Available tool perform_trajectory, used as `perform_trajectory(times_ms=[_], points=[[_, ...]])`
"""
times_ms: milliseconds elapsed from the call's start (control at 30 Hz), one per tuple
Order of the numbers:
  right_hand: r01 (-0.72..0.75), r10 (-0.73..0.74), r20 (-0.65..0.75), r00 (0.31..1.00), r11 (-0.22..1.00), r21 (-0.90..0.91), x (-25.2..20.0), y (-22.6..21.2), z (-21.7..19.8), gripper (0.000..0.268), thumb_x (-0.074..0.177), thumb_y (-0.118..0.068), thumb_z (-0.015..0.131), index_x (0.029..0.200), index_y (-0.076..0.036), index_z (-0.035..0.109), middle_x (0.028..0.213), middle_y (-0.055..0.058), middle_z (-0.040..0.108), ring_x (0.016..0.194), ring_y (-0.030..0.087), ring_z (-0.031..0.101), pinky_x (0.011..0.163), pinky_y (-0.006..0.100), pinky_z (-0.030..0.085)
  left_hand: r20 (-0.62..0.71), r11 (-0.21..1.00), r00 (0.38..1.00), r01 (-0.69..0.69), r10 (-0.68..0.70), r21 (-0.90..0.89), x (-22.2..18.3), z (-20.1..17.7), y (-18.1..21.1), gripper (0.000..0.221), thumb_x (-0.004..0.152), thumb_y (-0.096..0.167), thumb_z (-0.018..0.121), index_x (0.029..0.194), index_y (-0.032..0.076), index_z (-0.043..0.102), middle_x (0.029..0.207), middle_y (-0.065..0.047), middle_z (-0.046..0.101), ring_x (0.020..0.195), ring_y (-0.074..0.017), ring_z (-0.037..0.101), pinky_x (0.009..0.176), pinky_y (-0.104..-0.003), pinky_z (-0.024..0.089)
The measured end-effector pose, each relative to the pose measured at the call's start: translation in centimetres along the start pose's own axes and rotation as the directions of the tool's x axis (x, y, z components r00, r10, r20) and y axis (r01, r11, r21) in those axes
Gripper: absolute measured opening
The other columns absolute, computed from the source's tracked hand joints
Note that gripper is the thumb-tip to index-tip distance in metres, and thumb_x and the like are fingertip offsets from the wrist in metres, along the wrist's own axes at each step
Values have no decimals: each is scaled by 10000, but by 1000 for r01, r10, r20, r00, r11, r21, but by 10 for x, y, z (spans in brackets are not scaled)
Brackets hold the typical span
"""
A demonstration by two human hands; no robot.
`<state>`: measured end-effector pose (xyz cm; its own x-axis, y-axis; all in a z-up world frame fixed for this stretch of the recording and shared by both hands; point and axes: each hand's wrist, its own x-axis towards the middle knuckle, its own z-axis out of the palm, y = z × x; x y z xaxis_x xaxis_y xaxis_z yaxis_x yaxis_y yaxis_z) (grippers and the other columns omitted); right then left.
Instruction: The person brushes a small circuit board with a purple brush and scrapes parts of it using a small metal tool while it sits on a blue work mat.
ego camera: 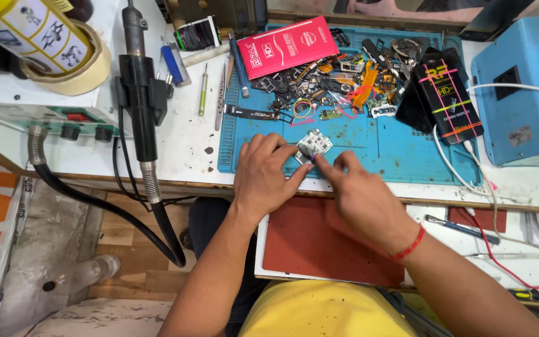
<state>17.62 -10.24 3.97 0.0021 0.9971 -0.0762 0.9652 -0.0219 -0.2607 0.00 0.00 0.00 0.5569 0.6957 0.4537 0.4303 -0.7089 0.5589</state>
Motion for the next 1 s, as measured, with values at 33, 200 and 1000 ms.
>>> perform_trajectory(times_ms=[33,200,1000], points=[[-34,34,-14,999,999,-9,7,4,-4,642,844,12,530,1470,-126,514,1095,194,589,695,426,660,625,501,570,-9,1000,1000,-1,1,0,-1,2,-1,310,789,315,848,986,90,770,968,-49,635,954,-276,581,829,-433,443],[19,-18,-26,999,1000,11,3,-5,-13,681,764,-73,598,1439,-140,532,1098,183,597,690,422,675,623,504,574,-52,1000,999,1,-1,15,-3,5,0,268,776,299,851,936,98,775,920,-51,616,907,-285,579,785,-435,446],[-3,-5,-142,990,999,-52,-5,30,-6,637,856,-14,551,1475,-162,556,1116,141,612,751,385,672,623,486,571,-169,981,980,-79,110,178,-44,18,7,222,893,283,777,1094,189,774,1195,-15,673,1096,-256,612,930,-420,488]])
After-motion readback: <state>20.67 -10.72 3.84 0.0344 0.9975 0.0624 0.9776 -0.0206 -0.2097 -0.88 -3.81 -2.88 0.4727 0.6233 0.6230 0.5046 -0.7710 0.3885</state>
